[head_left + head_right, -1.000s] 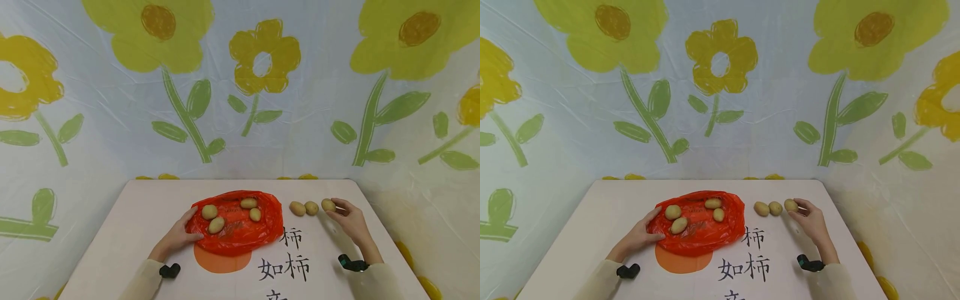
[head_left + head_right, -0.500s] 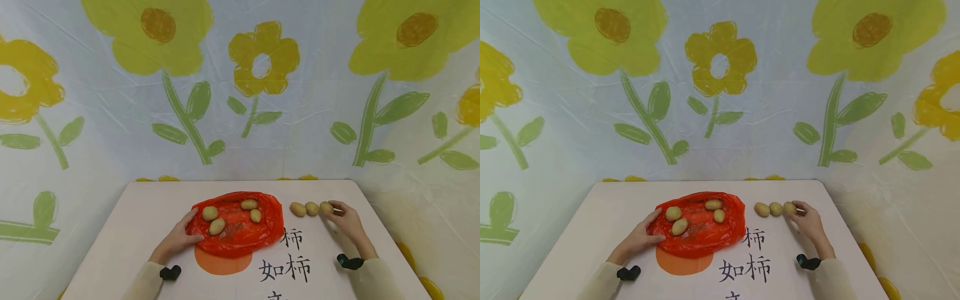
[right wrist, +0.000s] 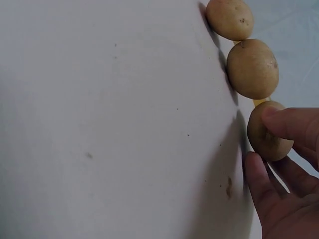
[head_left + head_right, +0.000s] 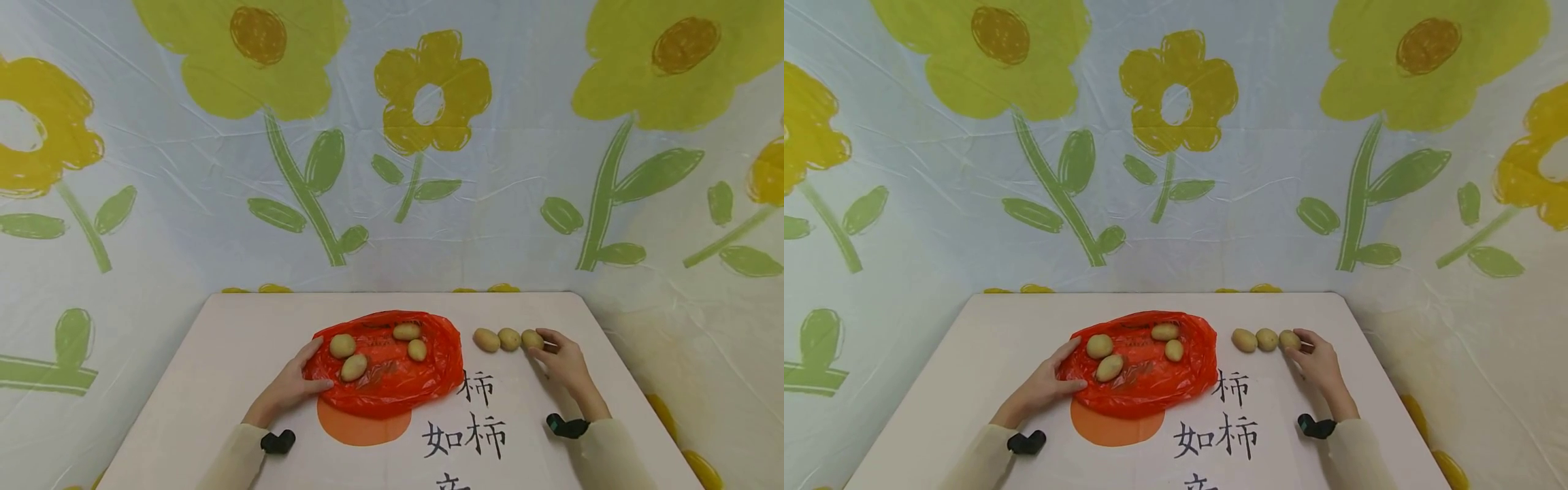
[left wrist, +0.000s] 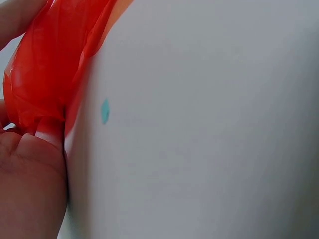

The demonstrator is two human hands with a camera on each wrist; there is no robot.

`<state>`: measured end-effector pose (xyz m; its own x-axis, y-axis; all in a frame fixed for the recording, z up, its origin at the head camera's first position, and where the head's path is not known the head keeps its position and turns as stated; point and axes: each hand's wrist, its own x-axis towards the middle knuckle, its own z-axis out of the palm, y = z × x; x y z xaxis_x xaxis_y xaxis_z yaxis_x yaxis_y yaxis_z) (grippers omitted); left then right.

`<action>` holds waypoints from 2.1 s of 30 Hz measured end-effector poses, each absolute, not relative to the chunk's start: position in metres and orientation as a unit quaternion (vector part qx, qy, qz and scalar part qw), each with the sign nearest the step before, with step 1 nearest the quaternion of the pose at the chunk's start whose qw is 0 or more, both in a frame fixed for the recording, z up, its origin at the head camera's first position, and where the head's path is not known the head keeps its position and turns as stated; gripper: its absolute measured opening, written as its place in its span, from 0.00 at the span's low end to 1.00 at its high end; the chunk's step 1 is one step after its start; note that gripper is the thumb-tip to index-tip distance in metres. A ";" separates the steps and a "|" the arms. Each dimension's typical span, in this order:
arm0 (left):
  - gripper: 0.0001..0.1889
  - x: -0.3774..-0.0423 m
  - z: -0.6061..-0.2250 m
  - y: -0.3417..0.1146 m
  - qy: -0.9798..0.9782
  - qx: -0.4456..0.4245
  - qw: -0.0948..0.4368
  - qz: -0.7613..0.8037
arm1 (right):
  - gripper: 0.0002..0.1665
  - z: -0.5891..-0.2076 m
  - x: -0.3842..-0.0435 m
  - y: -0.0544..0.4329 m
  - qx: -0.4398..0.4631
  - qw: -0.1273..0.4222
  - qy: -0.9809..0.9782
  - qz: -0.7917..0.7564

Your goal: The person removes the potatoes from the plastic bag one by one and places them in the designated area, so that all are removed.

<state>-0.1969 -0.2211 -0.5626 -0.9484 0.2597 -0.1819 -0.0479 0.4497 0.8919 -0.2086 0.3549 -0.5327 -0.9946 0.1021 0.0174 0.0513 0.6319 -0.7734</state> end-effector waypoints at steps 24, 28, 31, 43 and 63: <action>0.56 -0.198 -0.565 -0.220 0.835 0.064 0.147 0.527 | 0.33 -0.533 -0.214 0.355 -0.047 0.012 -0.914 0.404; 0.56 -0.197 -0.565 -0.221 0.834 0.059 0.151 0.527 | 0.32 -0.535 -0.215 0.354 -0.050 0.012 -0.916 0.397; 0.56 -0.196 -0.566 -0.221 0.835 0.056 0.154 0.525 | 0.33 -0.536 -0.215 0.354 -0.054 0.008 -0.916 0.398; 0.55 -0.194 -0.566 -0.225 0.834 0.057 0.152 0.527 | 0.32 -0.535 -0.216 0.352 -0.044 0.016 -0.909 0.413; 0.54 -0.193 -0.566 -0.220 0.837 0.059 0.155 0.522 | 0.35 -0.533 -0.206 0.352 -0.041 0.008 -0.895 0.445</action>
